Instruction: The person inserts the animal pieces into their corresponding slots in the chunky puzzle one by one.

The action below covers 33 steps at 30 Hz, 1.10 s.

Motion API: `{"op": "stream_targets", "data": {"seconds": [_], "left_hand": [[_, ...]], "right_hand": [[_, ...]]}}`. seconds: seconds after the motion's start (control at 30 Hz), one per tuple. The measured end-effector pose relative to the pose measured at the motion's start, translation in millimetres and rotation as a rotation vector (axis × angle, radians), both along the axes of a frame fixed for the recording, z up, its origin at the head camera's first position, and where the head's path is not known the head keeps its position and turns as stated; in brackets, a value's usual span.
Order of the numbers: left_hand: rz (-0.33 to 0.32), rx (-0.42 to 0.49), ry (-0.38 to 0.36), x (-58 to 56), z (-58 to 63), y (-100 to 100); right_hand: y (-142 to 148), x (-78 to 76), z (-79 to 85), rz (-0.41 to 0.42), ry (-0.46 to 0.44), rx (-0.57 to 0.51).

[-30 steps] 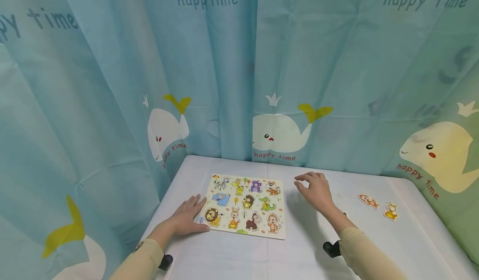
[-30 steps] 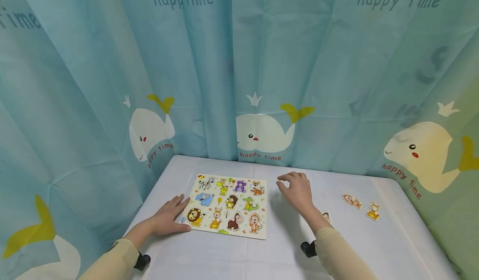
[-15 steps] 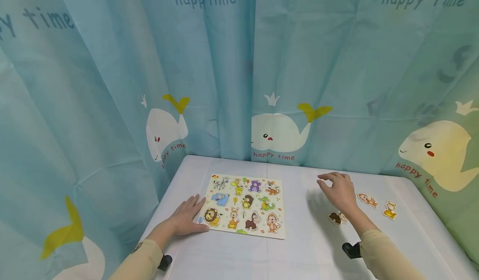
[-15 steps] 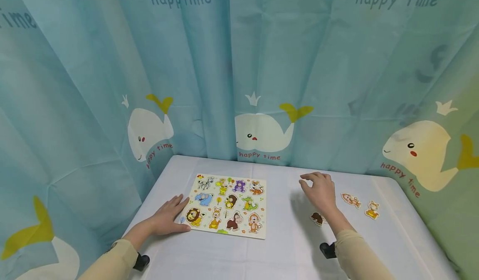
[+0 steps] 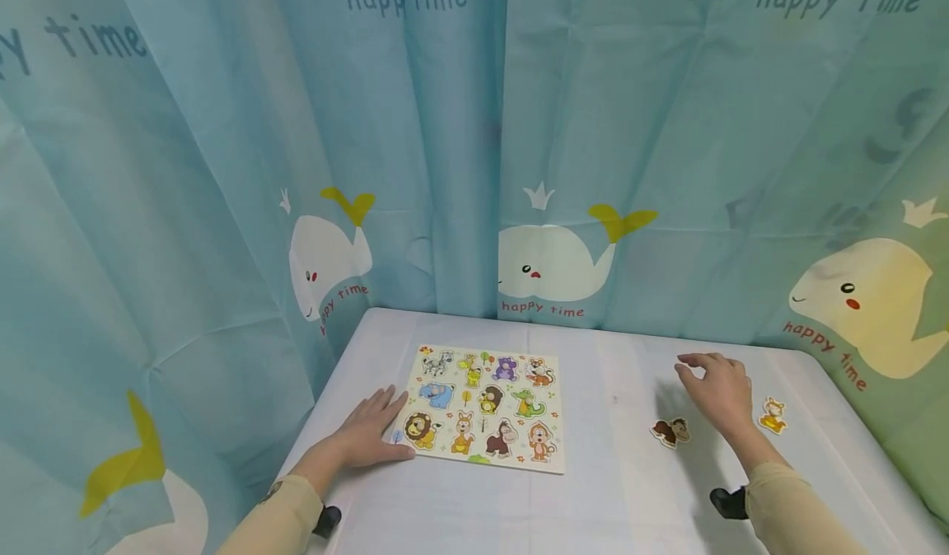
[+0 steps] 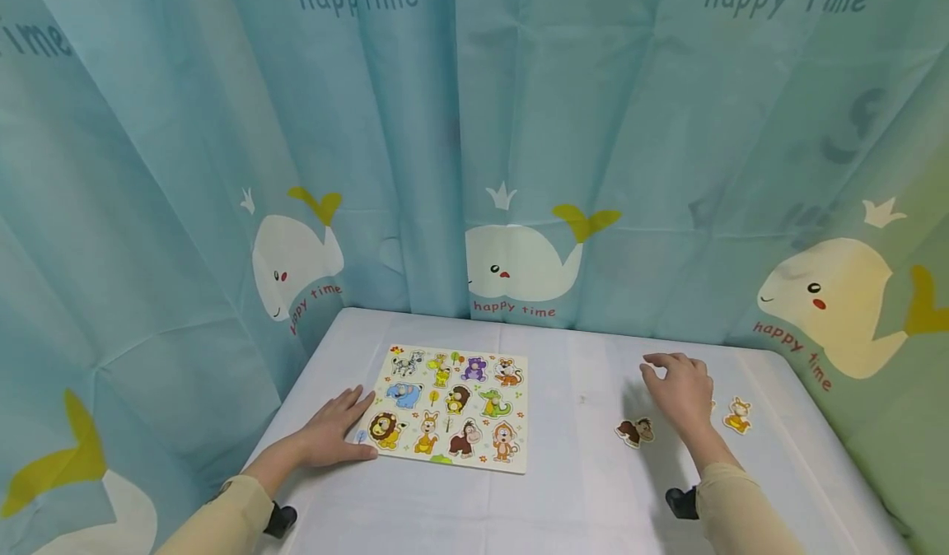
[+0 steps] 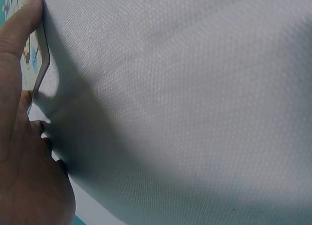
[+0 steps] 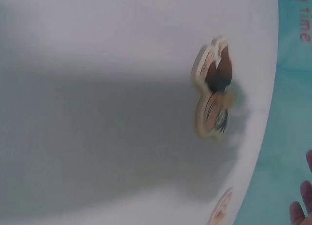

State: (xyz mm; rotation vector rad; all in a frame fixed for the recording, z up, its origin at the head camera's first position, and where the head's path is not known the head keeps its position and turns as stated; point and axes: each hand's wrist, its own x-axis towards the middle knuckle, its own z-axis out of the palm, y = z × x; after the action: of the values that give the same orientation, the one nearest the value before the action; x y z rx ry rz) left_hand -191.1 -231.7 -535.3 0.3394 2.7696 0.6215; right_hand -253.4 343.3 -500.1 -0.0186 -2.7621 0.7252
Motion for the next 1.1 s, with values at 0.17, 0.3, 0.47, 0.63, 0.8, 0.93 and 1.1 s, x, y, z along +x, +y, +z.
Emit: {"op": "stream_targets", "data": {"seconds": [0.17, 0.3, 0.47, 0.63, 0.8, 0.93, 1.1], "left_hand": [[-0.001, -0.007, -0.006, -0.5, 1.2, 1], [-0.003, 0.003, -0.005, 0.5, 2.9, 1], [-0.003, 0.005, -0.004, 1.8, 3.9, 1], [-0.003, 0.001, 0.000, 1.4, 2.0, 0], [-0.004, 0.002, 0.003, 1.3, 0.8, 0], [0.000, 0.007, 0.004, 1.1, 1.0, 0], [0.003, 0.006, -0.004, 0.6, 0.0, -1]], "right_hand": [[16, 1.4, -4.9, -0.038, -0.028, -0.004], [28, 3.5, -9.1, -0.074, -0.034, 0.005], [43, 9.0, -11.4, -0.115, -0.050, 0.020], [61, 13.1, -11.8, -0.161, -0.078, 0.009], [79, 17.8, -7.8, -0.228, -0.121, -0.020], [91, 21.1, -4.1, -0.291, -0.186, -0.060], [105, 25.2, -3.0, -0.350, -0.257, -0.121]]}}
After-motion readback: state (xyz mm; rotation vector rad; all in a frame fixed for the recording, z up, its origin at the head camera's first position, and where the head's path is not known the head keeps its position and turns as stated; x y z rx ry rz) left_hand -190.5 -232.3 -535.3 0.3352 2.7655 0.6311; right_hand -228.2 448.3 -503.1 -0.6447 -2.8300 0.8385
